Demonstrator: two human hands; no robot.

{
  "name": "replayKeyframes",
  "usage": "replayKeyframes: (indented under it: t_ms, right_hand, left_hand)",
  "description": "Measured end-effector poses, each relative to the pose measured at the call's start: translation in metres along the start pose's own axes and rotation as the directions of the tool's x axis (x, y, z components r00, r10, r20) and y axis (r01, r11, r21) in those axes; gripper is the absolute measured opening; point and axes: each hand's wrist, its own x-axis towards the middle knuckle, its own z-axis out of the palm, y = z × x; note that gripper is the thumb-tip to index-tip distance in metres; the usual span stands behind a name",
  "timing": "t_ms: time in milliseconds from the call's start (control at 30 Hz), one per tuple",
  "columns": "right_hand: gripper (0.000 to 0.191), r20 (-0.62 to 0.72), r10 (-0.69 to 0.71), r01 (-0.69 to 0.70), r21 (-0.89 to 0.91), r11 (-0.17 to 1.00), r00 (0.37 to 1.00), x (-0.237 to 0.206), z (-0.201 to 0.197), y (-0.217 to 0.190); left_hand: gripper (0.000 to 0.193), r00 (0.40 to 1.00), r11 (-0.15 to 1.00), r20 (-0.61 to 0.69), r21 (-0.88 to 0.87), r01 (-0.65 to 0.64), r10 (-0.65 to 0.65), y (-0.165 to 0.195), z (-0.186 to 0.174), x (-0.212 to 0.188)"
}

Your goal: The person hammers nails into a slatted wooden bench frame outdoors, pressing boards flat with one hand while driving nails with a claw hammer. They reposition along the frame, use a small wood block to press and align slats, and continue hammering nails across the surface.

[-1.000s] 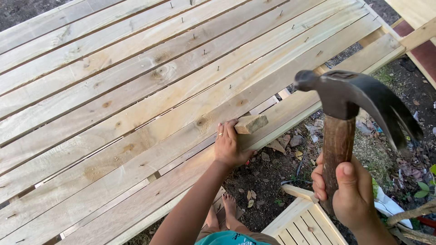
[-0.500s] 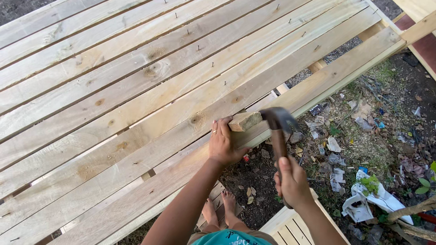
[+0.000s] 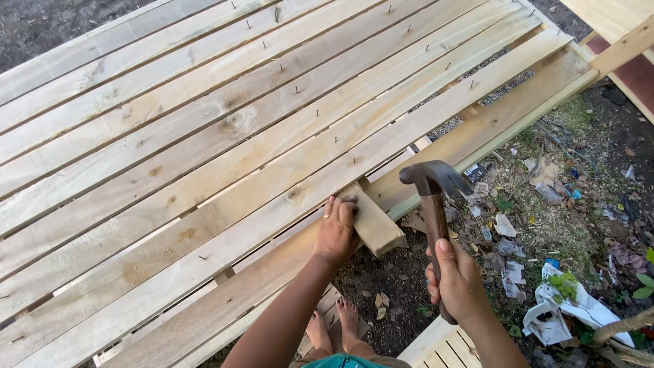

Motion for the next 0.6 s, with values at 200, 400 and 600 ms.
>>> replayKeyframes:
  t_ms: [200, 400, 600]
  right_hand:
    - [0.049, 0.111, -0.242, 0.254, -0.118, 0.96, 0.964, 0.003, 0.001, 0.001]
    - [0.051, 0.048, 0.01, -0.009, -0.012, 1.0, 0.999, 0.008, 0.004, 0.001]
    - [0.051, 0.07, 0.097, -0.107, 0.165, 0.98, 0.993, 0.008, -0.007, -0.005]
  left_hand:
    - [0.04, 0.987, 0.987, -0.159, -0.158, 0.01, -0.035, -0.003, 0.002, -0.003]
    - [0.04, 0.991, 0.994, -0.093, -0.053, 0.094, -0.099, 0.009, -0.016, 0.01]
    - [0.038, 0.985, 0.974, -0.014, 0.142, 0.174, -0.174, 0.011, -0.044, 0.042]
